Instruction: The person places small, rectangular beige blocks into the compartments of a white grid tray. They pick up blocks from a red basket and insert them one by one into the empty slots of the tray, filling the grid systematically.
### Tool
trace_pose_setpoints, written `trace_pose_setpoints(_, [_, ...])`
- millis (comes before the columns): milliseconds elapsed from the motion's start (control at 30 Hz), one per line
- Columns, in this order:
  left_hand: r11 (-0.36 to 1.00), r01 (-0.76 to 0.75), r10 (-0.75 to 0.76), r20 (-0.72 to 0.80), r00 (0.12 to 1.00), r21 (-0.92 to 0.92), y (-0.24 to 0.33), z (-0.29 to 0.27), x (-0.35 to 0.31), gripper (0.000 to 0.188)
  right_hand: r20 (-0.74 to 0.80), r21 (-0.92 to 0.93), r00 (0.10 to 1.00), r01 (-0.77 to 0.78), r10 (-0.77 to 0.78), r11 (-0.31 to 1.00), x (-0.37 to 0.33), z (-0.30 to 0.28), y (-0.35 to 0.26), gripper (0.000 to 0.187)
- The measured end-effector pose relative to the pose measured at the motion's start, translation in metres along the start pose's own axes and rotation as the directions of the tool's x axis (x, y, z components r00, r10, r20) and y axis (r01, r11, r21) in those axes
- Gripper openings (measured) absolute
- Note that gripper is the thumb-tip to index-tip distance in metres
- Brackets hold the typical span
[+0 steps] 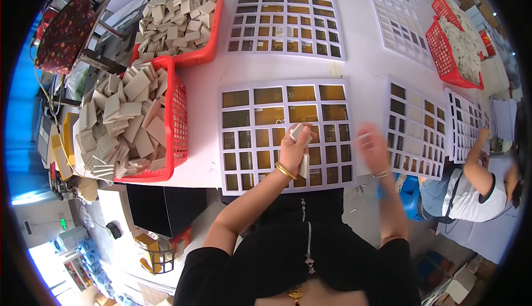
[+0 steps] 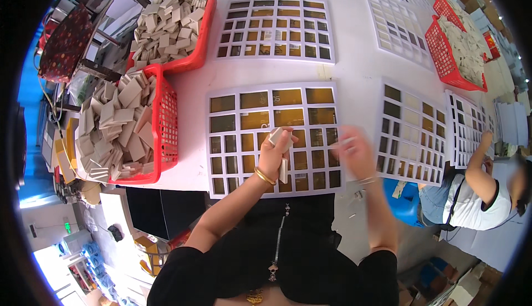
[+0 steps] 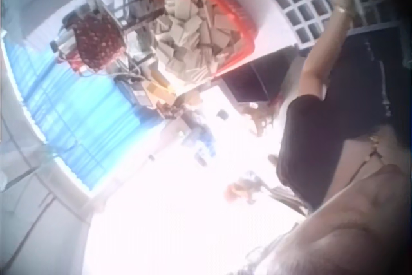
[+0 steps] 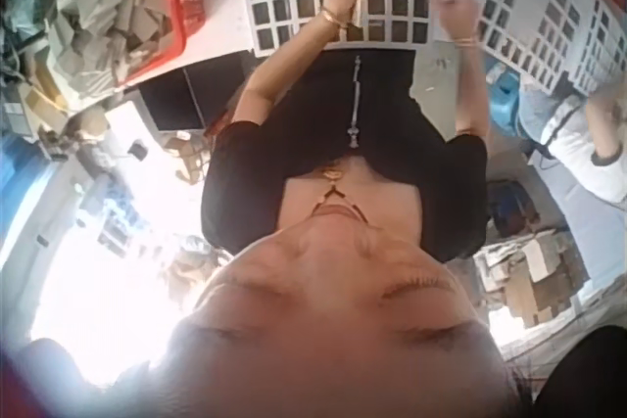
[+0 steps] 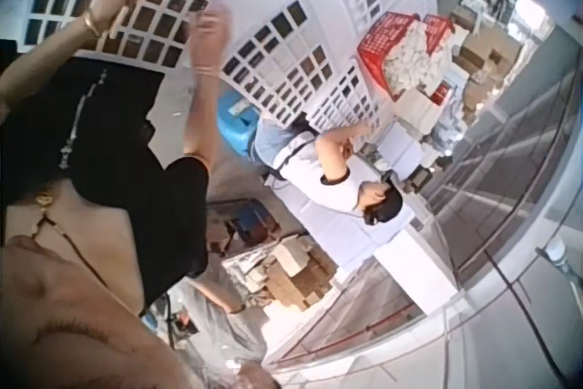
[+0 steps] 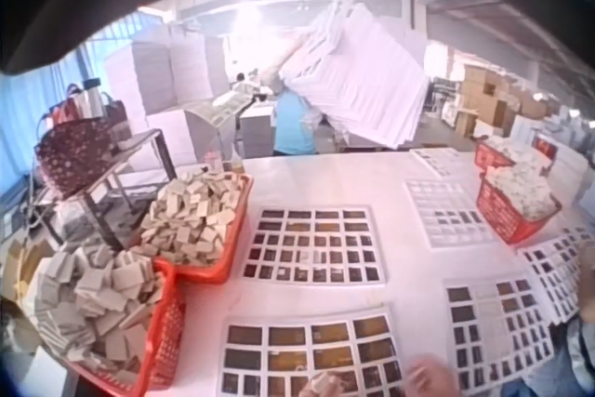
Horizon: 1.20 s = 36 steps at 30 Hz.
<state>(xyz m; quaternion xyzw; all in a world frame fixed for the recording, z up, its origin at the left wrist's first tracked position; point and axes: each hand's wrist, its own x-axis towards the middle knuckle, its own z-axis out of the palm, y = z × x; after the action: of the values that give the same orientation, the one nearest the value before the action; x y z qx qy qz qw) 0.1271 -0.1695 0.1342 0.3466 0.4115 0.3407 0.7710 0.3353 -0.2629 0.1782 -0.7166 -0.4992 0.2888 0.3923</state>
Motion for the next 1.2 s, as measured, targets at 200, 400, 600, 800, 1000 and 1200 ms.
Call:
trace_pose_setpoints(200, [0.961, -0.056, 0.005, -0.183, 0.983, -0.272, -0.002, -0.031, -0.022, 0.024, 0.374, 0.259, 0.912, 0.072, -0.169, 0.963, -0.009, 0.118, -0.063, 0.031])
trace_pose_setpoints(400, [0.958, -0.097, 0.031, -0.235, 0.971, -0.271, 0.009, -0.093, -0.033, 0.034, 0.242, 0.276, 0.949, 0.134, -0.204, 0.952, 0.015, 0.147, -0.048, 0.022])
trace_pose_setpoints(600, [0.934, 0.005, -0.041, -0.093, 0.995, -0.357, 0.025, -0.142, -0.04, 0.04, 0.136, 0.155, 0.98, 0.121, -0.143, 0.98, 0.057, 0.162, -0.011, 0.009])
trace_pose_setpoints(800, [0.944, 0.019, -0.041, -0.062, 0.997, -0.329, 0.035, -0.145, -0.04, 0.041, 0.247, 0.061, 0.953, 0.168, -0.178, 0.984, 0.065, 0.168, 0.0, 0.006])
trace_pose_setpoints(1000, [0.999, -0.002, 0.006, -0.095, 0.995, 0.041, 0.029, -0.142, -0.032, 0.038, 0.342, -0.351, 0.833, 0.542, -0.434, 0.764, 0.073, 0.163, -0.014, 0.019])
trace_pose_setpoints(1200, [0.972, 0.083, -0.072, -0.059, 0.996, 0.22, 0.023, -0.134, -0.028, 0.037, 0.303, 0.189, 0.815, 0.456, -0.493, 0.87, 0.056, 0.171, -0.056, 0.036])
